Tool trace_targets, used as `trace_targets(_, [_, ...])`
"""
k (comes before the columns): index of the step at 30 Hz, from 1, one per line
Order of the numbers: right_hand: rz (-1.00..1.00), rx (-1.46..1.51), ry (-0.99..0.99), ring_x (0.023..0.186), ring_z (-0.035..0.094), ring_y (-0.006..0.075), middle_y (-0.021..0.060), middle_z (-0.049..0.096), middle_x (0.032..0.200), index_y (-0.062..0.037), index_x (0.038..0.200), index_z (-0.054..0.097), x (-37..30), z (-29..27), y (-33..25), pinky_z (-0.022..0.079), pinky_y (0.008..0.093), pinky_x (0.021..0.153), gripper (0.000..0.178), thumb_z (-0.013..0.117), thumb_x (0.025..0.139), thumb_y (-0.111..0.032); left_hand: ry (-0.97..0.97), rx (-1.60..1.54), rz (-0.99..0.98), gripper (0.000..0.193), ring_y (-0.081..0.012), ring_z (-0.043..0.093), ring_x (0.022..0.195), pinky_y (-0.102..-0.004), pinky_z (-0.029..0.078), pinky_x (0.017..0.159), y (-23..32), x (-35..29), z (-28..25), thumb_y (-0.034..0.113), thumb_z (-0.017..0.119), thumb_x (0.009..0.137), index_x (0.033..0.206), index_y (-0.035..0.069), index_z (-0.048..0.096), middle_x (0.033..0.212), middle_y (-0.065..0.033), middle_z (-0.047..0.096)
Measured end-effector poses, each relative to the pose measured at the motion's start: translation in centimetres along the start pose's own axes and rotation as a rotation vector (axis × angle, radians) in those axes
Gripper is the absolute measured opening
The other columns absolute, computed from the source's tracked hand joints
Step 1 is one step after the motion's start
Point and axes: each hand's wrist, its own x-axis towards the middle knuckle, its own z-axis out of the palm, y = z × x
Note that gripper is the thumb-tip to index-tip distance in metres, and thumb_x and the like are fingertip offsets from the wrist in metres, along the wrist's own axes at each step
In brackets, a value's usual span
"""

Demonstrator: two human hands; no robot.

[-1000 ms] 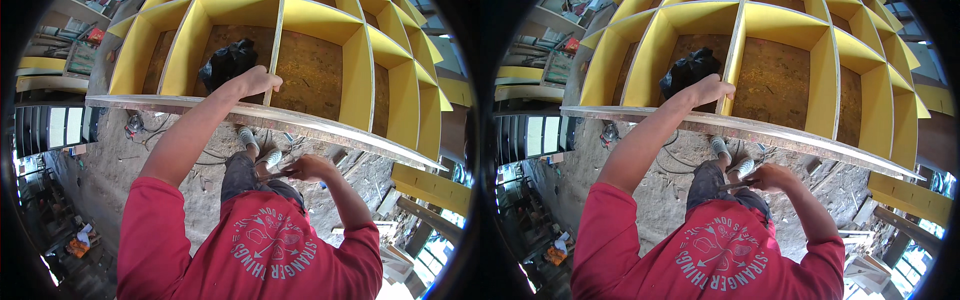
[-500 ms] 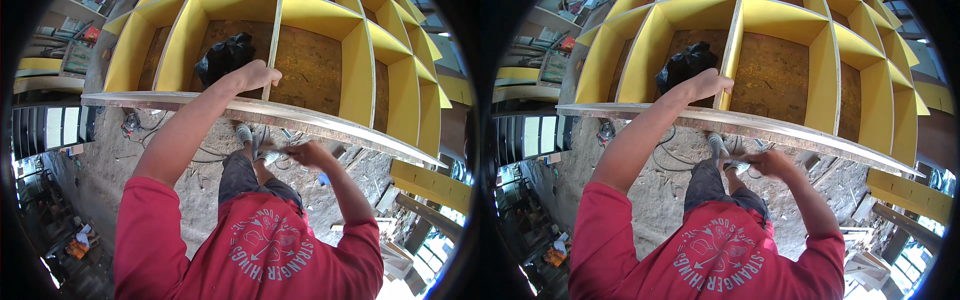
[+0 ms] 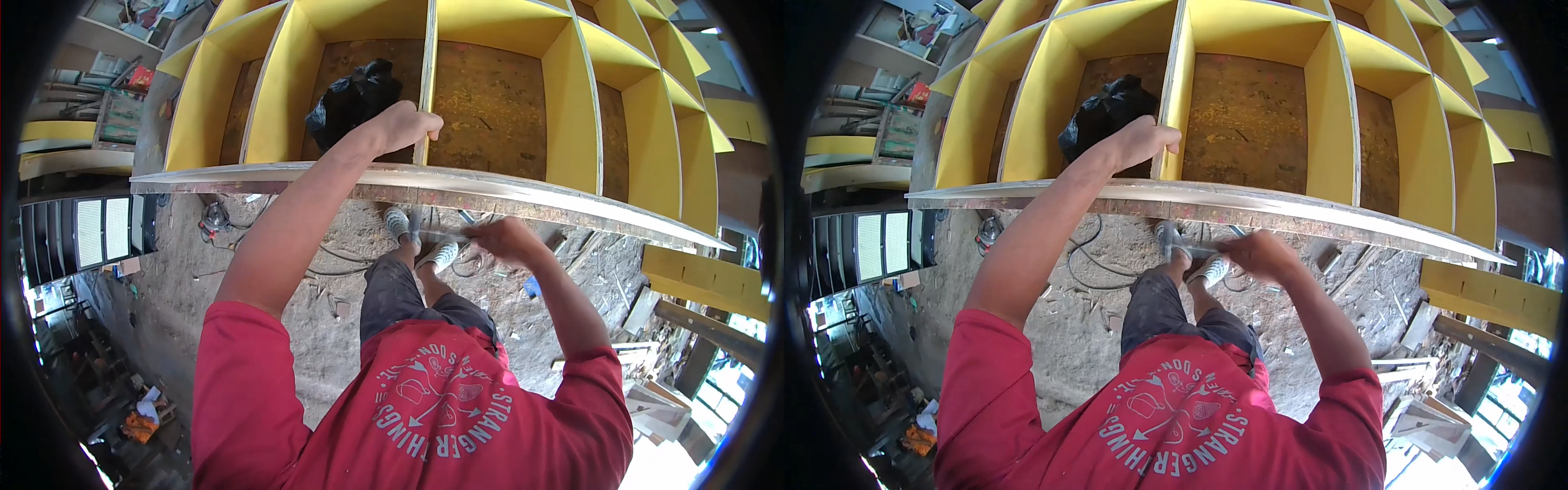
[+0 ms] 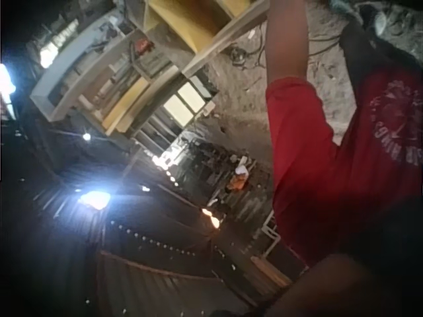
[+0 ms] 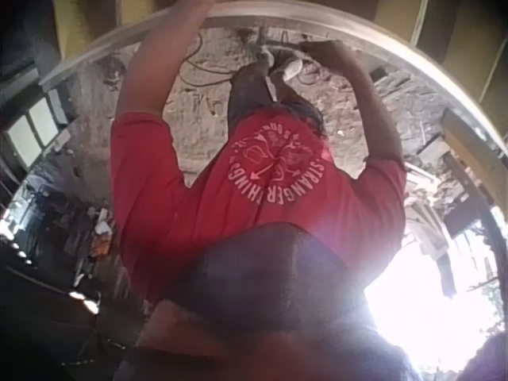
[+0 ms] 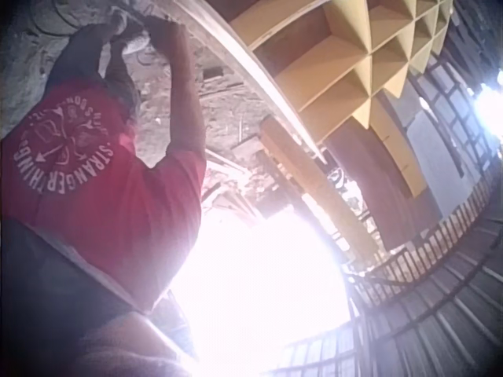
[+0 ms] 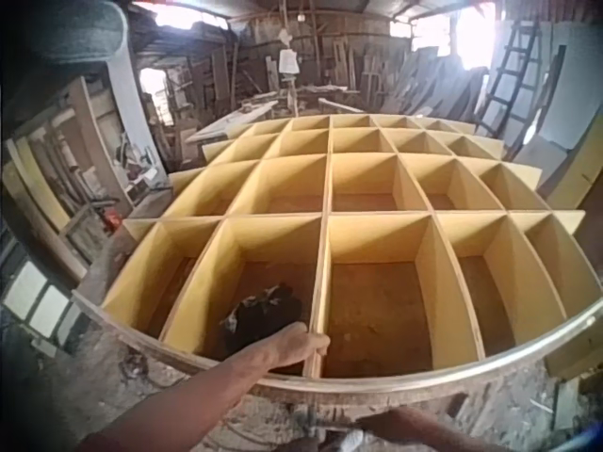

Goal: The person attaches wooden strips to the edges of a shelf frame by positioning the wood pieces by hand and hammering in nails with a hammer.

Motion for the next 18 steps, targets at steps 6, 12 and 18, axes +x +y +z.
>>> trace_targets(6, [-0.237, -0.185, -0.379, 0.091, 0.076, 0.0297, 0.0071, 0.08, 0.102, -0.0363, 0.133, 0.075, -1.2, 0.4, -0.2, 0.057, 0.0471, 0.087, 0.034, 0.07, 0.1, -0.043, -0.02, -0.019, -0.032, 0.042, -0.0324, 0.066, 0.092, -0.0388, 0.049, 0.091, -0.1, 0.4, 0.2, 0.038, 0.067, 0.078, 0.088, -0.001, 0.079, 0.089, -0.0231, 0.072])
trace_targets(12, [-0.163, -0.164, -0.131, 0.085, 0.076, 0.0292, 0.0109, 0.079, 0.105, -0.0392, 0.136, 0.072, 0.3, 1.8, 1.2, 0.058, 0.0451, 0.08, 0.037, 0.072, 0.1, -0.044, -0.003, 0.005, 0.002, 0.043, -0.0328, 0.065, 0.091, -0.0393, 0.049, 0.091, -0.2, 0.2, 0.3, 0.038, 0.066, 0.079, 0.09, -0.002, 0.079, 0.088, -0.0234, 0.071])
trace_targets(18, [-0.02, -0.086, 0.009, 0.088, 0.076, 0.0283, 0.0129, 0.079, 0.104, -0.0332, 0.137, 0.072, 0.1, -0.9, -0.5, 0.057, 0.0429, 0.083, 0.038, 0.072, 0.1, -0.041, -0.008, -0.002, -0.053, 0.042, -0.0324, 0.065, 0.091, -0.0397, 0.048, 0.09, 0.7, -0.3, 0.1, 0.037, 0.066, 0.079, 0.09, -0.002, 0.078, 0.086, -0.0238, 0.07])
